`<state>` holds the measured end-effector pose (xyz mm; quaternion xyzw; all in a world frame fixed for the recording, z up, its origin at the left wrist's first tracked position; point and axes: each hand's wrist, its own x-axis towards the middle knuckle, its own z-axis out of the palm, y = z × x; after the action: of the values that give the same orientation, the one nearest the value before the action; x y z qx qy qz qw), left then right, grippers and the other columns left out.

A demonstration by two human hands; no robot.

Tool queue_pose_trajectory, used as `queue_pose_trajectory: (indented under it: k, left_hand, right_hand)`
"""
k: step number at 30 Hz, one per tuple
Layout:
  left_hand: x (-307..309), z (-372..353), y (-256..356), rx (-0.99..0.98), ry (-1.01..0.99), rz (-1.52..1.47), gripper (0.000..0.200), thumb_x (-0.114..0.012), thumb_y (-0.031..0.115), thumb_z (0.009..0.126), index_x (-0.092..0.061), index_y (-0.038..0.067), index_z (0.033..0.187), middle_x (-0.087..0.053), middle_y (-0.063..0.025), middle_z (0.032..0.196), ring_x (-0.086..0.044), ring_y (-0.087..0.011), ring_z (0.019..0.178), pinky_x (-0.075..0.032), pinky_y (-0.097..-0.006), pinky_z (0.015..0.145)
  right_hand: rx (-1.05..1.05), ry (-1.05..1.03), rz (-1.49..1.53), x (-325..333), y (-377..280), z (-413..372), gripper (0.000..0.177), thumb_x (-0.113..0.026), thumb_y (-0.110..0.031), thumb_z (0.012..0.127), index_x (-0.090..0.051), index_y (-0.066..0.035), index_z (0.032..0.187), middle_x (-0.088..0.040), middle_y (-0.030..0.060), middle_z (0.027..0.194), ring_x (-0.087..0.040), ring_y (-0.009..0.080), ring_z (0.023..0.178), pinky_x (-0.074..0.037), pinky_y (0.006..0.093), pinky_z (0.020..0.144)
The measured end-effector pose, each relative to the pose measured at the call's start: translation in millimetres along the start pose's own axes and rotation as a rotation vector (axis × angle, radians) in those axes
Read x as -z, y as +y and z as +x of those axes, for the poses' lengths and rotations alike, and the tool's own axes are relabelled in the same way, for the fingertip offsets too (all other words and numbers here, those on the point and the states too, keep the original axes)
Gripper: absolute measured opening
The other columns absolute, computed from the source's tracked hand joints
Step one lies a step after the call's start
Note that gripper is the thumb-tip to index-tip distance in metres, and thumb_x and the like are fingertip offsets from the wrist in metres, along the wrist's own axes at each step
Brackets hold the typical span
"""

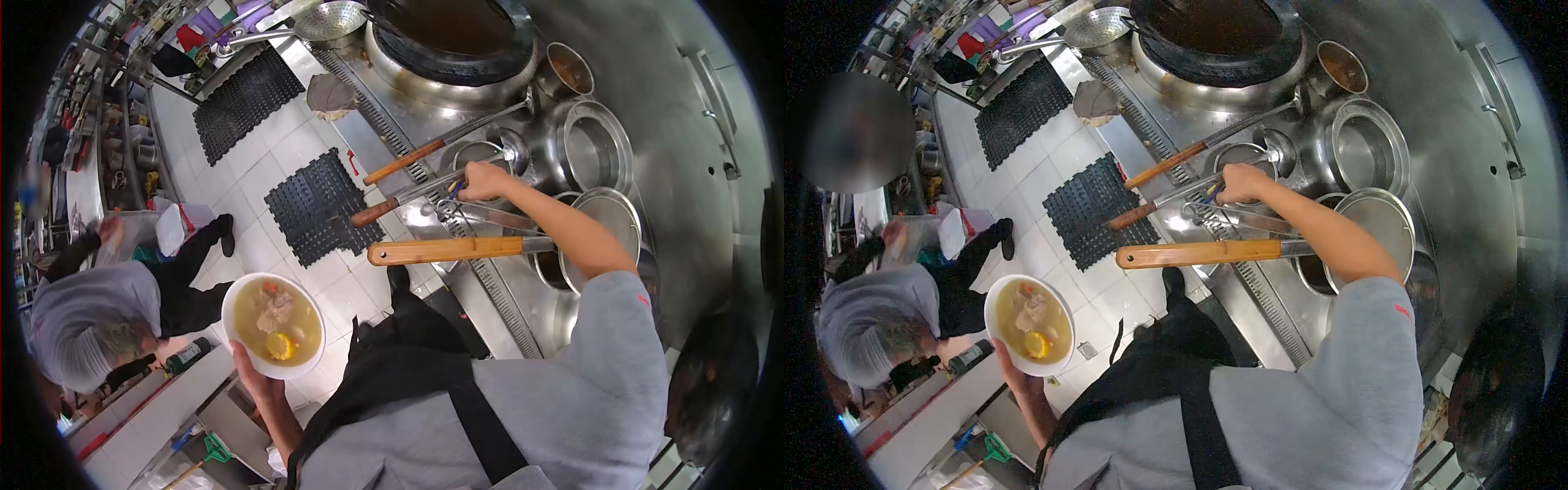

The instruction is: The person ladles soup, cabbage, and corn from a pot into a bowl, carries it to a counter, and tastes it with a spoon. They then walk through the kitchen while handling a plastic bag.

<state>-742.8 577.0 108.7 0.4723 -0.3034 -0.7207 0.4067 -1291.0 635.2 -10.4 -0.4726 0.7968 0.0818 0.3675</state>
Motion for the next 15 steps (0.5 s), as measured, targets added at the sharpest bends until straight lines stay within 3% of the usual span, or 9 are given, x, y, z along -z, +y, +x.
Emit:
queue_pose_trajectory:
  k: [1,2,5,8,12,15]
  left_hand:
    - [-4.6,3.6,-2.0,-0.009,-0.005,0.022,0.06,-0.035,0.043,0.105,-0.036,-0.002,0.143,-0.049,-0.0169,0.14,-0.05,-0.0291,0.127,-0.041,-0.0433,0.107]
    - [-7.5,7.6,-3.7,-0.018,-0.013,0.046,0.059,-0.035,0.043,0.105,-0.036,-0.002,0.143,-0.049,-0.0167,0.14,-0.051,-0.0286,0.127,-0.041,-0.0428,0.107]
    - [-18.2,19.5,-4.5,-0.026,-0.071,0.055,0.059,-0.037,0.043,0.104,-0.037,-0.002,0.142,-0.05,-0.0166,0.139,-0.051,-0.028,0.126,-0.041,-0.0422,0.107]
    - [-18.4,32.3,-11.2,-0.01,-0.108,0.015,0.058,-0.039,0.042,0.104,-0.036,0.001,0.144,-0.048,-0.0168,0.141,-0.049,-0.0296,0.128,-0.039,-0.0437,0.108]
    - [-33.5,49.1,-9.5,-0.017,-0.184,-0.023,0.056,-0.04,0.039,0.104,-0.038,-0.001,0.142,-0.049,-0.0173,0.14,-0.051,-0.0285,0.127,-0.04,-0.0427,0.108]
    - [-35.2,67.4,-5.4,0.017,-0.131,-0.024,0.055,-0.04,0.038,0.104,-0.038,-0.003,0.141,-0.05,-0.0174,0.139,-0.052,-0.0282,0.126,-0.041,-0.0424,0.106]
  right_hand:
    - [-0.041,-0.04,-0.025,2.5,-6.6,-3.0,0.041,-0.072,-0.038,0.069,-0.072,-0.001,0.085,-0.071,0.0218,0.091,-0.069,0.0361,0.089,-0.054,0.0454,0.078]
    - [-0.021,0.065,-0.091,1.5,-12.5,-8.8,0.043,-0.074,-0.036,0.069,-0.072,0.0,0.092,-0.071,0.0206,0.1,-0.069,0.0335,0.095,-0.055,0.0431,0.081]
    - [-0.053,0.001,-0.133,3.7,-18.9,-7.2,0.04,-0.073,-0.029,0.071,-0.071,-0.001,0.1,-0.07,0.0203,0.107,-0.068,0.0331,0.101,-0.055,0.0427,0.083]
    - [-0.084,-0.003,-0.122,11.4,-26.3,-16.4,0.032,-0.069,-0.02,0.075,-0.072,-0.002,0.102,-0.069,0.0207,0.108,-0.067,0.0344,0.102,-0.055,0.0444,0.085]
    - [-0.108,0.187,-0.211,18.7,-8.1,-31.6,0.024,-0.062,-0.011,0.078,-0.071,0.0,0.098,-0.068,0.0239,0.107,-0.066,0.0354,0.105,-0.054,0.0456,0.086]
    - [-0.093,0.245,-0.246,26.1,18.6,-42.8,0.024,-0.057,-0.009,0.08,-0.07,0.003,0.097,-0.069,0.025,0.097,-0.069,0.0394,0.091,-0.056,0.0467,0.083]
